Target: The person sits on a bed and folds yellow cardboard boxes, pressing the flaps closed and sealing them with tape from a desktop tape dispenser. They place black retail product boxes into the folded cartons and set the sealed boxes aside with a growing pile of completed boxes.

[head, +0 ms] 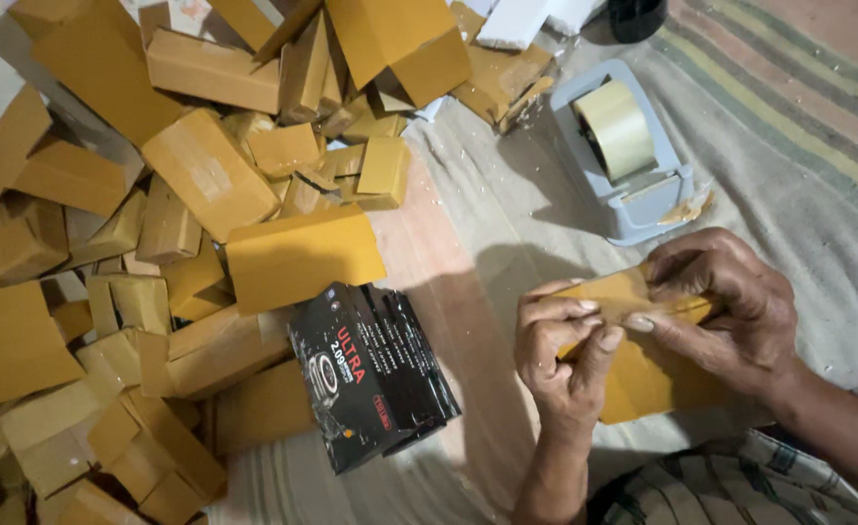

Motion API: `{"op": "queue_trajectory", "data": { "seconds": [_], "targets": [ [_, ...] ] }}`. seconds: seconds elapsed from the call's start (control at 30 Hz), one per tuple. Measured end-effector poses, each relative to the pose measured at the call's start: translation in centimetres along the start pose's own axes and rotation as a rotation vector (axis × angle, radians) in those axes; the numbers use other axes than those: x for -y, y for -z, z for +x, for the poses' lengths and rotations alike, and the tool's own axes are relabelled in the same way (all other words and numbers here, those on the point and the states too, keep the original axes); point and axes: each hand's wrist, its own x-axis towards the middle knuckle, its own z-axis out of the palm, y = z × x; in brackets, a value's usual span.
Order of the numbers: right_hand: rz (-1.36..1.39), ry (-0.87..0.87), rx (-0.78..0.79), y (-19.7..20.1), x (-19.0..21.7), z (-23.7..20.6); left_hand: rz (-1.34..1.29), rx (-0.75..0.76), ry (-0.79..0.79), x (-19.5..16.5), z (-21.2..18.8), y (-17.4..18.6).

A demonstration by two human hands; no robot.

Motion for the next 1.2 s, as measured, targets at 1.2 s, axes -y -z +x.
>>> {"op": "queue_trajectory", "data": {
  "seconds": [1.2],
  "targets": [
    [-0.19, -0.052, -0.131, 0.3, 7.1, -2.6, 0.176, -0.244, 0.171, -7.2, -3.1, -2.7]
  ]
}}
